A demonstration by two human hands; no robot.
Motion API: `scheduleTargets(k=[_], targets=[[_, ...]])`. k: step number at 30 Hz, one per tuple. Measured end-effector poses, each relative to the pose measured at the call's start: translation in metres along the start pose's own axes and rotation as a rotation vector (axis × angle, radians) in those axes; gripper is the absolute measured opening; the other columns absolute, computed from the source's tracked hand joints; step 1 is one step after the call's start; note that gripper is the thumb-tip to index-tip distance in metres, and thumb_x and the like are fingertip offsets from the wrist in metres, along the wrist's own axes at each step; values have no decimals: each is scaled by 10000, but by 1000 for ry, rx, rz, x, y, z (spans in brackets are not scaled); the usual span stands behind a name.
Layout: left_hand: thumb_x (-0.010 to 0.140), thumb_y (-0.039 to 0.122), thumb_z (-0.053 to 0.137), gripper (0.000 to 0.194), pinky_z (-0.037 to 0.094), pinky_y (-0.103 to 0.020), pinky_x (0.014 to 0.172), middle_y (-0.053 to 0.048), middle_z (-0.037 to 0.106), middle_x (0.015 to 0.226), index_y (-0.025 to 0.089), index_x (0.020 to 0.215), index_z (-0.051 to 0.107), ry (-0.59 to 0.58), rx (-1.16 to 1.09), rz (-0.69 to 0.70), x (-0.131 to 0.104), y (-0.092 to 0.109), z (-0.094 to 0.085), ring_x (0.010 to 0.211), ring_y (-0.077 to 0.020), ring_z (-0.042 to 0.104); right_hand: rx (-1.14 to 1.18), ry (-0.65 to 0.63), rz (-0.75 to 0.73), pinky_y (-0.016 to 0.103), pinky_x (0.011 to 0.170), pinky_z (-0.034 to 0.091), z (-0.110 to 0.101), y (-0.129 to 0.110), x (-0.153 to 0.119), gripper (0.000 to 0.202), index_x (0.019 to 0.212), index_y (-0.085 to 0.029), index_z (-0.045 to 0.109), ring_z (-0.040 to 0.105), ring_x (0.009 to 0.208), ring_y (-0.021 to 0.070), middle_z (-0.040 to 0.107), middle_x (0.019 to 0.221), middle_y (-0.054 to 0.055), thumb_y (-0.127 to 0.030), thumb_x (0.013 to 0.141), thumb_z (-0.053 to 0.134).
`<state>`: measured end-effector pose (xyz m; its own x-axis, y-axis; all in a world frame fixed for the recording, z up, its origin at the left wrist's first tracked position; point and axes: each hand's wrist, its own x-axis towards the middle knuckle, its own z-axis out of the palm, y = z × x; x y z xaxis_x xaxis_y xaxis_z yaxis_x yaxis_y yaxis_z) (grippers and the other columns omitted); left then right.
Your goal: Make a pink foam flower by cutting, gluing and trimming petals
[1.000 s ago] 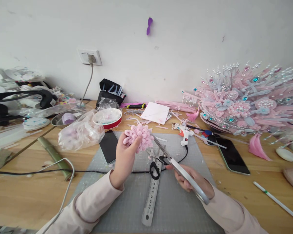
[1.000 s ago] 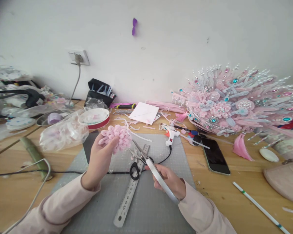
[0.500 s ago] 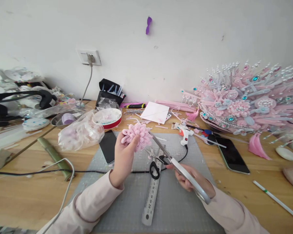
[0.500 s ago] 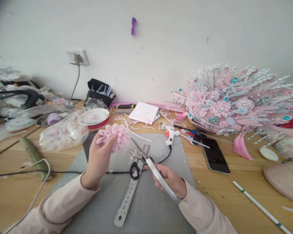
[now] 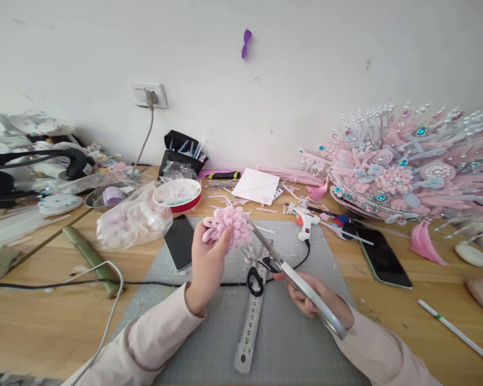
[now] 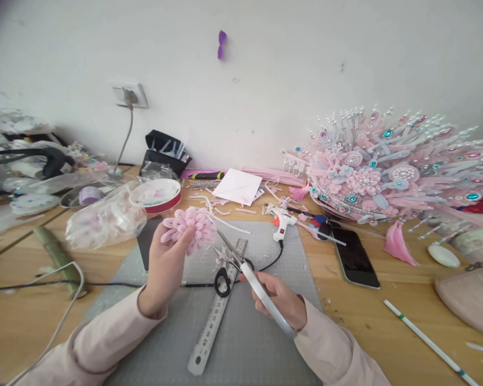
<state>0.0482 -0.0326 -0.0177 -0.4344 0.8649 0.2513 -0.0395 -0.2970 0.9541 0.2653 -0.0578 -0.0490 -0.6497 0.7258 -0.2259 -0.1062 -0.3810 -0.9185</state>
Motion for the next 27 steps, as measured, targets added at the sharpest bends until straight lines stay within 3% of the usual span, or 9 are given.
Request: scheduleTargets(k=[13, 27], targets=[[721, 270, 637, 167, 422, -194, 652, 30, 571, 775, 197, 806, 513, 27, 19, -10, -6, 0, 3, 701, -92, 535, -82, 31, 8, 175, 331, 173, -3, 5, -1, 599, 1070, -125, 560, 222, 375, 3, 361, 561, -101, -452, 601, 739], [737, 267, 628, 166, 424, -201, 662, 22, 552, 790, 194, 854, 536, -4, -36, -23, -3, -1, 1, 716, -96, 527, -49, 47, 7, 166, 313, 155, -2, 7, 0, 604, 1037, -125, 567, 228, 329, -5, 380, 493, -110, -497, 590, 731]])
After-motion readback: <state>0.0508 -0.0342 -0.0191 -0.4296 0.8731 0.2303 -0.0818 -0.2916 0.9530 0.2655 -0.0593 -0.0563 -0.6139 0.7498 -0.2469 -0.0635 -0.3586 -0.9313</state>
